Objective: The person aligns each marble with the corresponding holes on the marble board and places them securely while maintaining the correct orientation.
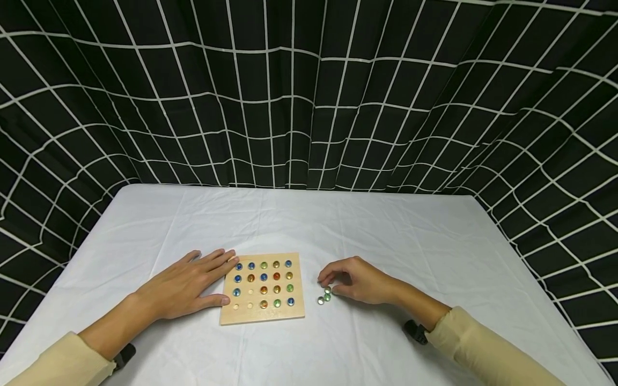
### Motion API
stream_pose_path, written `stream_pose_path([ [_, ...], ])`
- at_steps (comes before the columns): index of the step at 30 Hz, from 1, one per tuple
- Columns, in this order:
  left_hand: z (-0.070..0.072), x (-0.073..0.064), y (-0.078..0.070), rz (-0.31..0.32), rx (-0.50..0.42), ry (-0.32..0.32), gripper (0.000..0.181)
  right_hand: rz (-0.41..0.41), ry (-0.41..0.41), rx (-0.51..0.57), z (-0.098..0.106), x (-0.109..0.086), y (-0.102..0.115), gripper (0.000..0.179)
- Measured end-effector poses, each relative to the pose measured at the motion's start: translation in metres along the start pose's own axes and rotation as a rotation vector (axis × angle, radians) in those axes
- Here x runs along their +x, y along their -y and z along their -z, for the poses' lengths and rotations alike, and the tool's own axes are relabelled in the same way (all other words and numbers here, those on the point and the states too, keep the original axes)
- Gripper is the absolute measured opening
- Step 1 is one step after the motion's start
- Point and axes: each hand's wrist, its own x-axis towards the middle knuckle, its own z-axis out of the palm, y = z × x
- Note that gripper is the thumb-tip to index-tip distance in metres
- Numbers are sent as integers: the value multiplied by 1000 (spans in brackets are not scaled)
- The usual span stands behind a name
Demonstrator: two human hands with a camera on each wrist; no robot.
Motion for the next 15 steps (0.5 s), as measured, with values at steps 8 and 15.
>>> stream_pose_path([
  [8,0,0,0,1,-5,-3,80,-2,-6,8,-1,2,1,28],
  [15,0,0,0,-4,7,-7,80,3,-9,13,-3,4,1,26],
])
